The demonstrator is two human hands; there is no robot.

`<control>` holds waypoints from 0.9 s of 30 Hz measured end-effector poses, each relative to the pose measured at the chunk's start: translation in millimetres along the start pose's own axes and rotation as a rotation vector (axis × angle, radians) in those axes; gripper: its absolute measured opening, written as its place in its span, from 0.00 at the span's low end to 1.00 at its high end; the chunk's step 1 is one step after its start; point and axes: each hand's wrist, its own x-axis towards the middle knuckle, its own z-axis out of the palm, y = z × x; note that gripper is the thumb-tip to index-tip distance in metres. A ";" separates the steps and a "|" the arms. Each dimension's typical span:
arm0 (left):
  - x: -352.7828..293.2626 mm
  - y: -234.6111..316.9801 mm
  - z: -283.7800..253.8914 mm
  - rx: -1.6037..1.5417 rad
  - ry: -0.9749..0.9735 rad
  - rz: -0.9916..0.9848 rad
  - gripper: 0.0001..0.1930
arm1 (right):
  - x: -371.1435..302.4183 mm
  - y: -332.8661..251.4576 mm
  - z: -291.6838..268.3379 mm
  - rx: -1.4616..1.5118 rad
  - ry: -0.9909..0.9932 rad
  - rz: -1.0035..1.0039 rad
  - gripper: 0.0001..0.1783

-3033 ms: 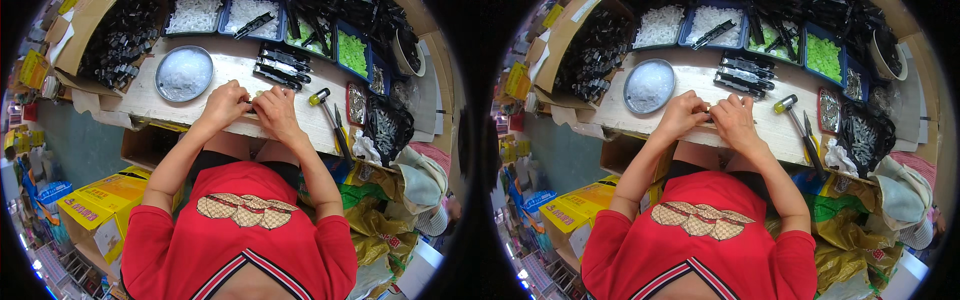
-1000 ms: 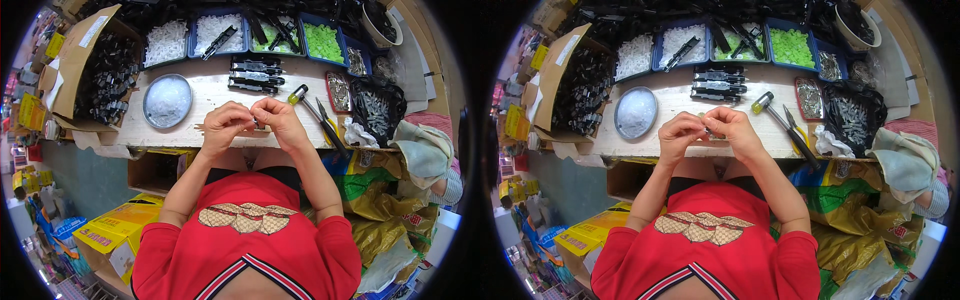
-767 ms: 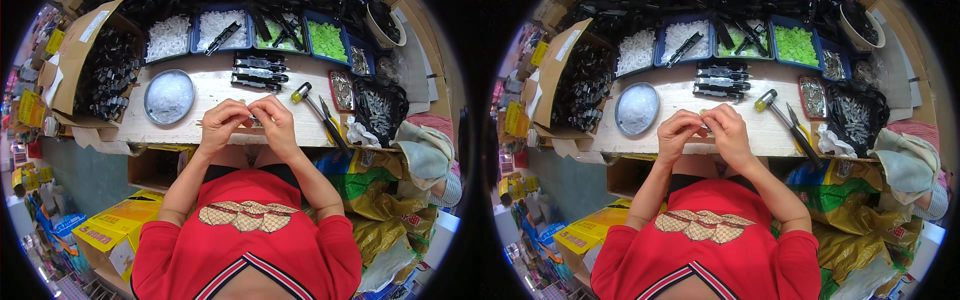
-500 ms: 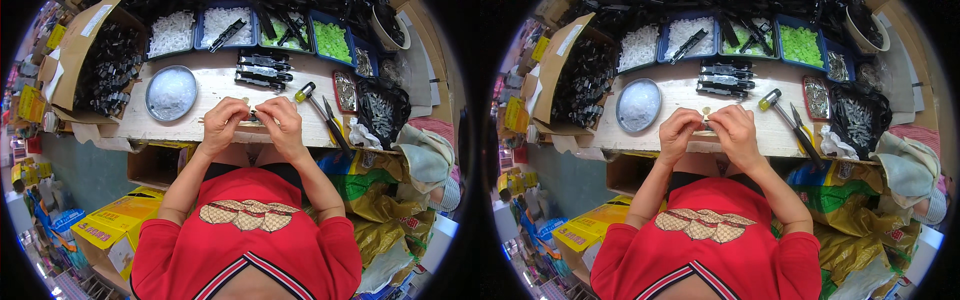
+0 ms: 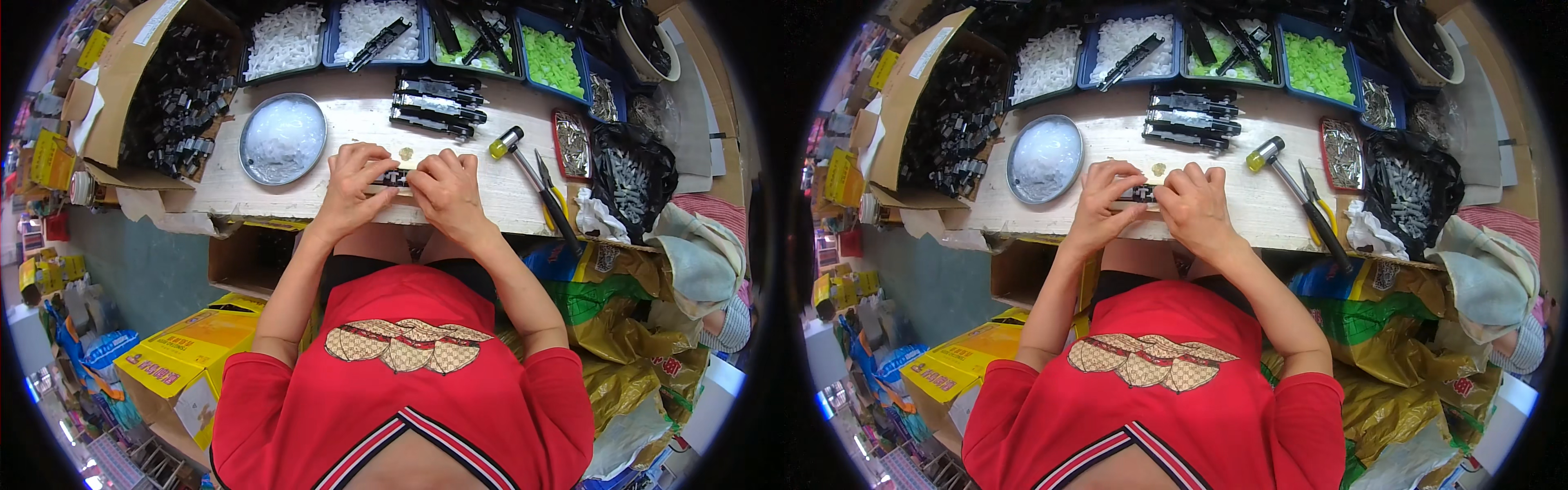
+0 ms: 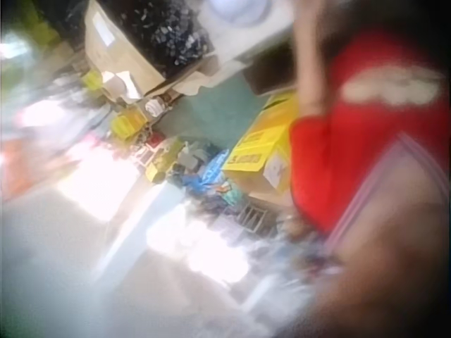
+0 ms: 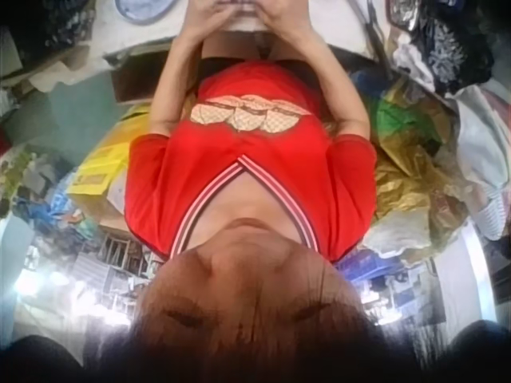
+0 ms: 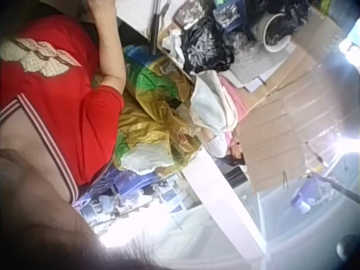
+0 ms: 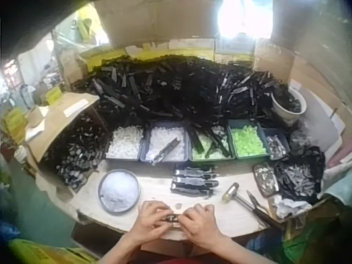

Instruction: Assembling small plastic and metal components into a housing at a factory workbench.

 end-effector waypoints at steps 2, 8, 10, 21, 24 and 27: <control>-3.3 -1.1 0.8 0.013 -0.019 -0.010 0.16 | 3.8 -2.3 0.2 -0.019 -0.047 -0.012 0.03; 1.0 -5.1 2.4 0.043 -0.049 -0.017 0.15 | 3.9 -0.1 -3.1 0.062 -0.058 0.010 0.06; 3.2 -4.6 2.2 0.041 -0.078 -0.026 0.13 | 2.4 -1.8 -3.3 0.068 -0.096 0.000 0.08; 63.2 30.2 -13.1 0.471 -0.556 0.101 0.09 | -8.1 30.8 -32.4 0.124 -0.026 0.113 0.09; 111.1 41.2 4.2 0.404 -0.529 0.211 0.08 | -13.1 55.6 -53.2 0.067 0.058 0.180 0.08; 178.0 55.2 54.4 0.309 -0.348 0.330 0.05 | -25.7 80.2 -73.9 0.020 0.094 0.219 0.06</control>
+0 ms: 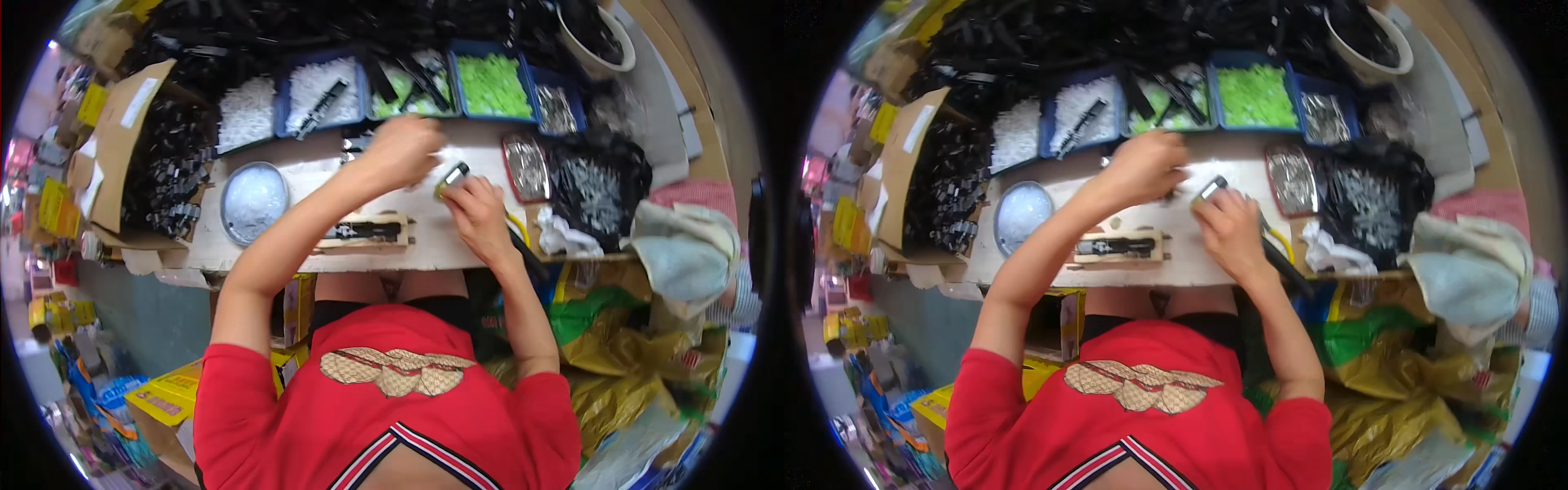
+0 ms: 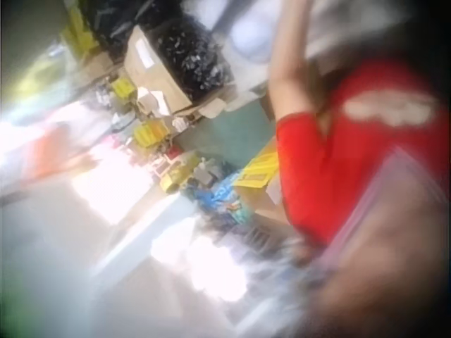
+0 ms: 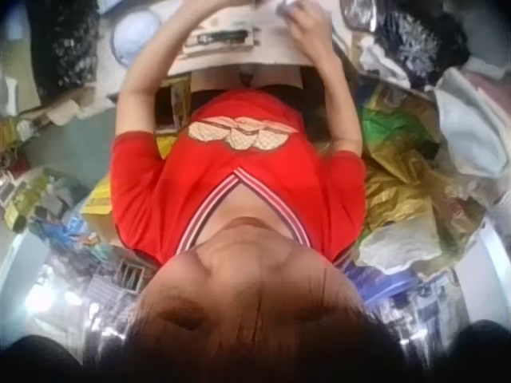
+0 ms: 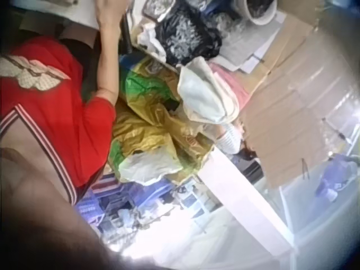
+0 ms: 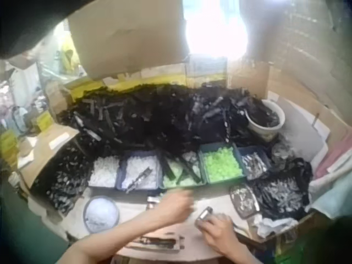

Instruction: Assembling small plastic and metal components into a housing at a factory workbench.

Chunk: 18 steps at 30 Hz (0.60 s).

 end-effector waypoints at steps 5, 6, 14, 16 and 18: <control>109.5 -9.4 68.2 0.330 -0.046 -0.026 0.08 | -23.4 35.7 -30.3 -0.011 0.038 0.099 0.09; 126.8 -25.5 103.6 0.379 -0.067 -0.047 0.05 | -24.4 41.8 -36.3 -0.037 0.027 0.099 0.08; 163.6 -25.5 111.7 0.223 -0.302 -0.005 0.09 | -45.5 107.3 -60.6 -0.412 -0.140 0.363 0.12; 164.9 -25.2 111.7 0.223 -0.257 -0.005 0.09 | -40.3 109.4 -61.0 -0.420 -0.230 0.397 0.12; 163.3 -23.6 106.1 0.210 -0.281 -0.019 0.09 | -33.0 105.2 -57.2 -0.407 -0.214 0.407 0.11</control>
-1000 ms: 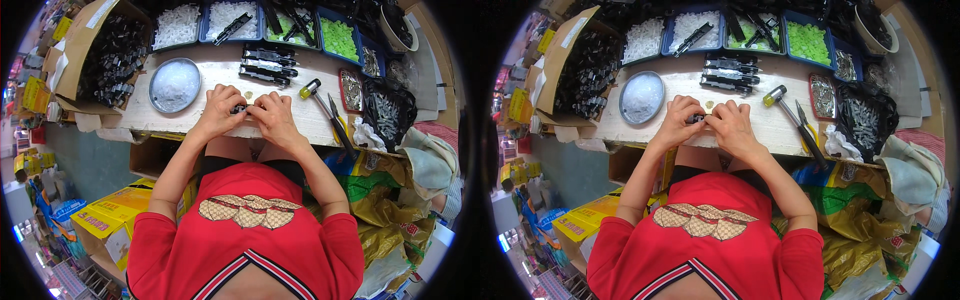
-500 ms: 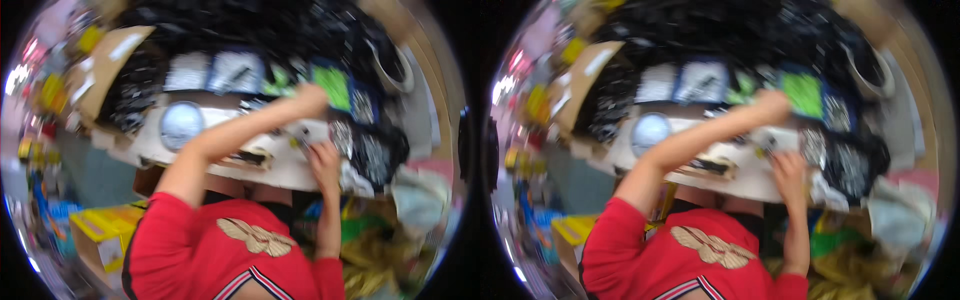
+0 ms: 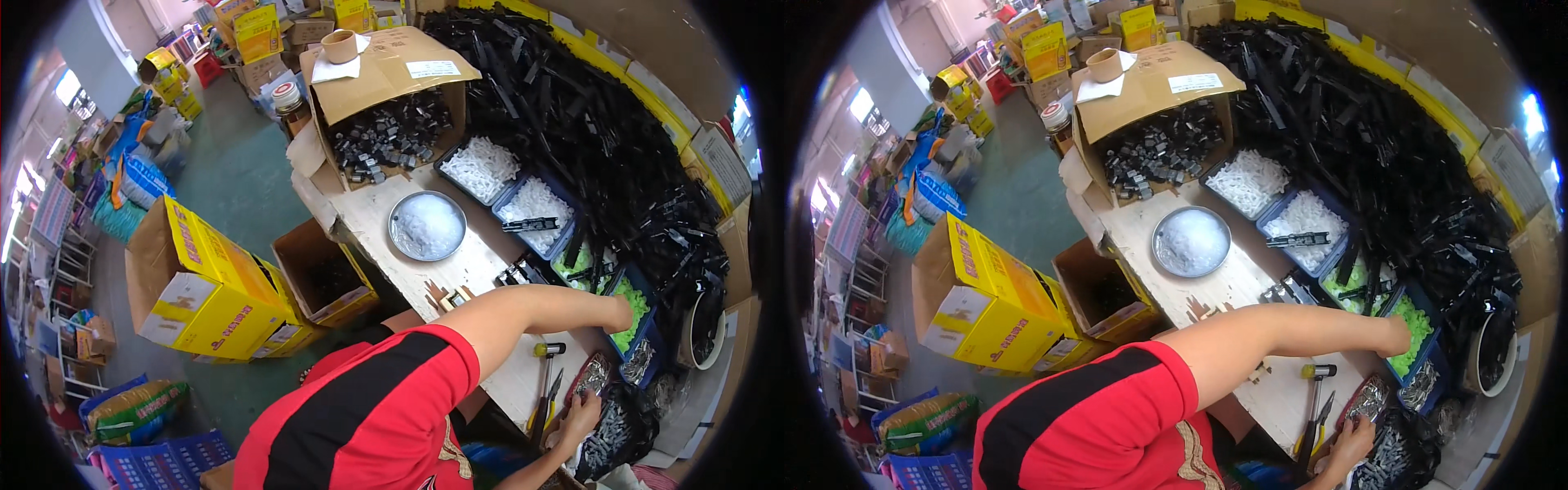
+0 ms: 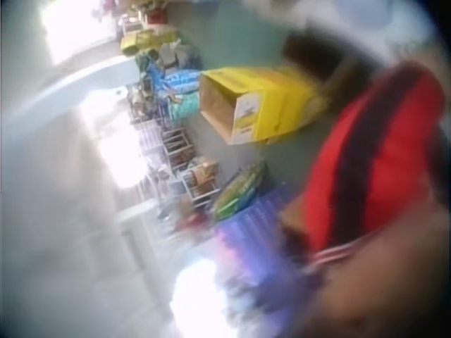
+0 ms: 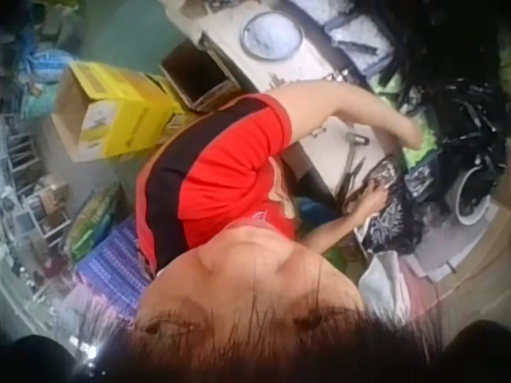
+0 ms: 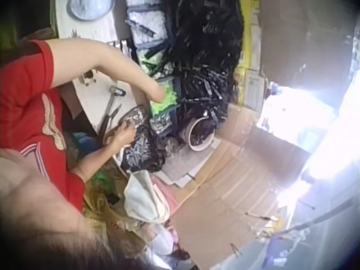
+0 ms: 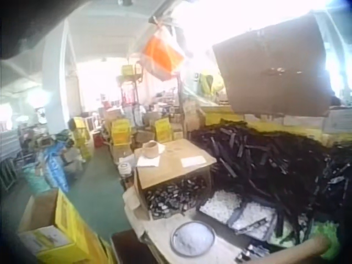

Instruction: Assembling small plastic and metal components into a housing at a factory workbench.

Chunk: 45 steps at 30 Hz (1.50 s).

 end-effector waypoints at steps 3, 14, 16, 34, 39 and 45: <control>1.5 -5.8 0.4 -0.029 0.042 -0.024 0.09 | 10.6 -3.5 3.6 0.005 -0.013 -0.004 0.09; -8.2 -6.0 -5.9 -0.450 0.407 -0.236 0.06 | 10.1 12.0 9.0 0.156 0.070 -0.038 0.06; -14.9 -9.2 -9.6 -0.617 0.503 -0.252 0.04 | 10.3 9.8 9.3 0.166 0.064 -0.017 0.05; -267.7 68.4 -5.6 -2.115 0.302 -0.367 0.06 | -20.3 -126.9 -25.0 1.192 0.093 -0.059 0.06; -288.4 73.0 -9.3 -2.113 0.352 -0.368 0.06 | -25.5 -164.4 -14.3 1.206 -0.086 -0.107 0.05; -291.7 73.0 -8.9 -2.075 0.358 -0.378 0.05 | -30.3 -179.5 -15.1 1.175 0.013 -0.184 0.02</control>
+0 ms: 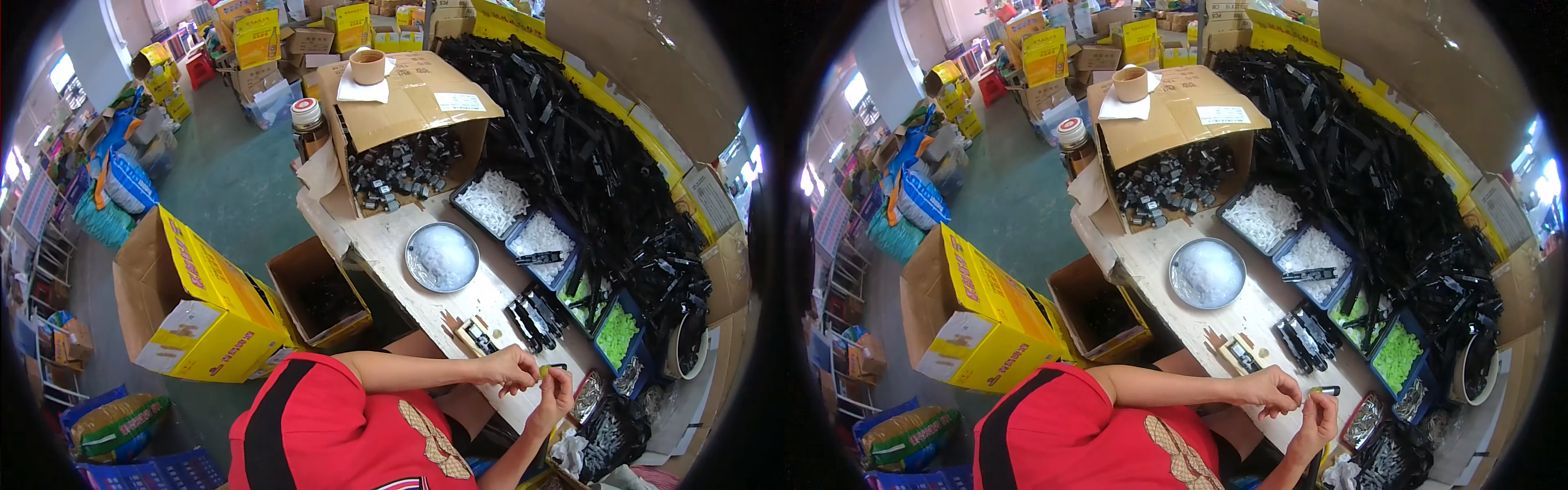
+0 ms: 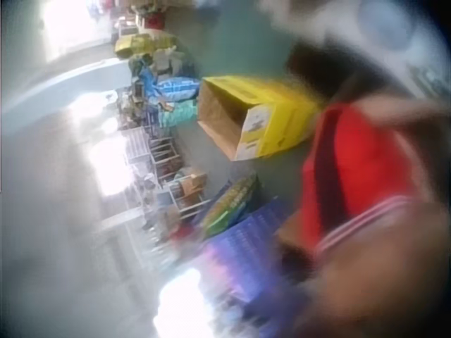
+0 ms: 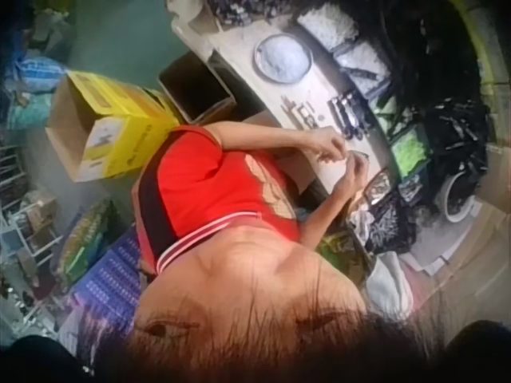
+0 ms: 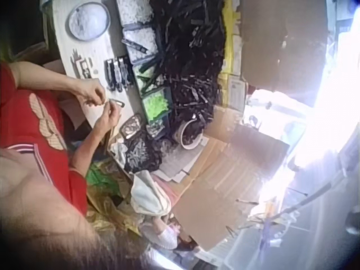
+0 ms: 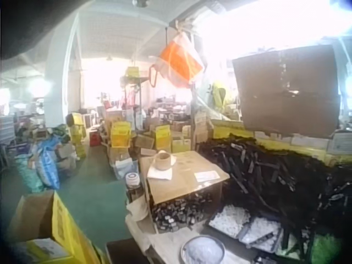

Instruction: Assembling small plastic and metal components into a housing at a factory workbench.

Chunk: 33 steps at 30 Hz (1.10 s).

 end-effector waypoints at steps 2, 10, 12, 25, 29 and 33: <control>-0.7 -2.1 1.6 0.001 -0.008 0.000 0.05 | -1.3 4.1 0.6 -0.012 -0.004 -0.002 0.03; -2.4 -5.8 -0.6 0.039 0.020 0.032 0.06 | -4.5 -11.6 11.7 -0.315 -0.053 -0.149 0.04; -4.0 -3.6 -1.0 0.064 0.039 0.037 0.06 | -4.3 -12.2 11.5 -0.313 -0.041 -0.163 0.04; -11.2 8.5 3.7 0.235 0.094 0.095 0.05 | -1.7 -22.7 3.7 -0.315 -0.059 -0.150 0.03; -13.0 8.7 4.2 0.275 0.102 0.094 0.05 | -3.0 -17.1 4.6 -0.295 -0.053 -0.145 0.04; -13.2 6.2 1.1 0.324 0.113 0.096 0.06 | -1.5 -20.7 8.1 -0.323 -0.099 -0.135 0.04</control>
